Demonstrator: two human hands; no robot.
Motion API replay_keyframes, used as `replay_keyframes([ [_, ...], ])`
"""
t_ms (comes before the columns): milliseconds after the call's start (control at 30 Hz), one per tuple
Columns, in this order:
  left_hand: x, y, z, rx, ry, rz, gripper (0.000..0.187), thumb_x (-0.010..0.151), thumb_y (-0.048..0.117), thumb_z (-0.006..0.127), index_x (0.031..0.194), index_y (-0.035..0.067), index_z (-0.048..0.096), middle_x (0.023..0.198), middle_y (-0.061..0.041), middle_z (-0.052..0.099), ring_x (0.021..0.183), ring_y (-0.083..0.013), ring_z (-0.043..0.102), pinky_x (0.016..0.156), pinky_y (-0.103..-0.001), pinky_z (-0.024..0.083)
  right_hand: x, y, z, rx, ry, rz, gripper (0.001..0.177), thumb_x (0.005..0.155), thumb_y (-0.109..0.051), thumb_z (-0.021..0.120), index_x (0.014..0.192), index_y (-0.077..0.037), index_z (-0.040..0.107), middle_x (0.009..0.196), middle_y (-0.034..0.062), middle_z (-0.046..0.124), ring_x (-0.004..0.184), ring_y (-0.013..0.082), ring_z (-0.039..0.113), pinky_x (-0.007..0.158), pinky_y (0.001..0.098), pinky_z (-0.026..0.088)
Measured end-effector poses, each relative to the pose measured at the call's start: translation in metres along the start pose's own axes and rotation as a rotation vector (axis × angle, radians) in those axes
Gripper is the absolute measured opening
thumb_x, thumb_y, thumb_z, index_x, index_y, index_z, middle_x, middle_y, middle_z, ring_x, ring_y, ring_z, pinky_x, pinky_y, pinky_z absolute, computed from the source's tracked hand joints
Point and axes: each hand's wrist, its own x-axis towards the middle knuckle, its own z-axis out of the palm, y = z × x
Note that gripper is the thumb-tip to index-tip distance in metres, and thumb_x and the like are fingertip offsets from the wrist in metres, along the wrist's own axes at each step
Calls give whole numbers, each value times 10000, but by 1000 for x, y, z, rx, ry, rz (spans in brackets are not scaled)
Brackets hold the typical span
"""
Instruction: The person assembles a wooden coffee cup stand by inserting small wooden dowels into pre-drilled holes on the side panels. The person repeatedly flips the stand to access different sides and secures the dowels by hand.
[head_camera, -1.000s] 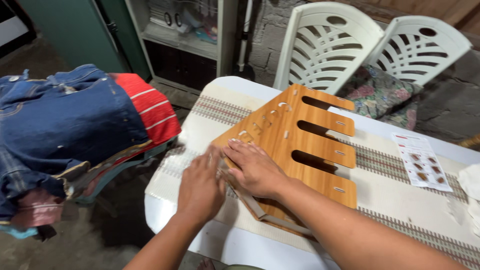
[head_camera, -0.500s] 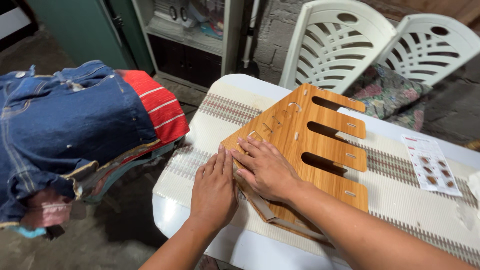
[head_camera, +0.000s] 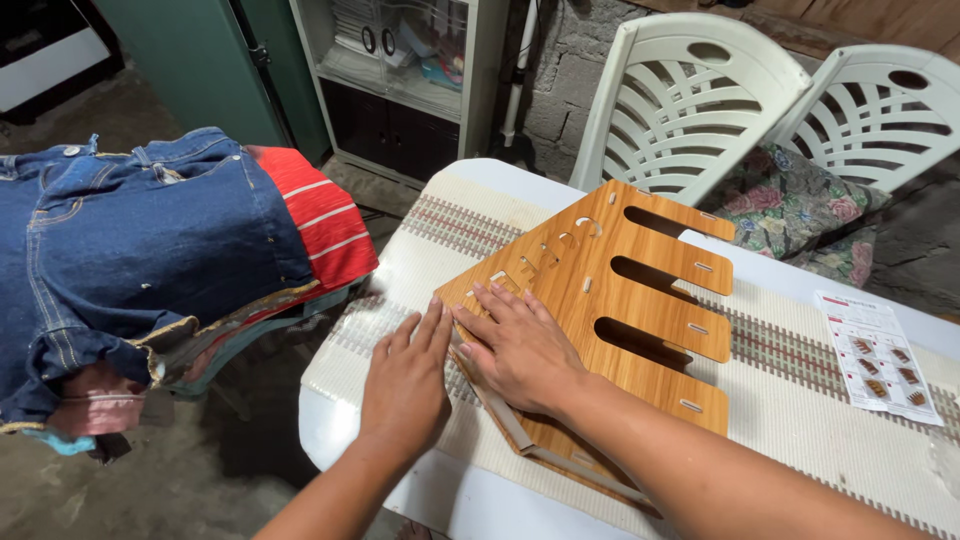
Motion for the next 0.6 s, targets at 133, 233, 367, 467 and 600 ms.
replay_keyframes([
  [133,6,-10,-6,-80,27,24,650,805,88,556,1449,46,473,1553,-124,460,1407,-295,433,1145,-436,317,-14,16,8,101,81,73,579,1027,-415,390,1545,-157,385,1651,129,269,1535,280,197,1241,445,101],
  [233,20,-11,-8,-163,57,68,587,859,164,548,1431,45,491,1538,-137,471,1400,-302,438,1138,-450,314,-23,35,12,96,160,136,591,1026,-387,400,1543,-103,379,1643,150,281,1532,289,211,1241,443,103],
  [367,49,-9,-6,-168,-40,85,537,961,284,527,1449,67,476,1546,-162,433,1394,-337,397,1101,-496,290,-22,50,13,68,188,199,596,1014,-377,415,1537,-94,385,1637,142,298,1530,287,231,1246,439,120],
  [467,61,-7,-6,-138,-81,92,530,977,322,514,1448,81,478,1546,-166,425,1405,-345,384,1106,-515,281,-20,52,10,110,195,196,577,1017,-339,452,1521,-64,404,1619,167,314,1508,317,251,1227,457,145],
  [600,38,-1,-10,-159,-31,100,495,988,331,527,1427,102,504,1542,-136,456,1415,-324,413,1145,-510,283,-48,50,3,189,185,50,537,983,-283,536,1470,-59,501,1579,167,417,1488,306,367,1229,457,244],
])
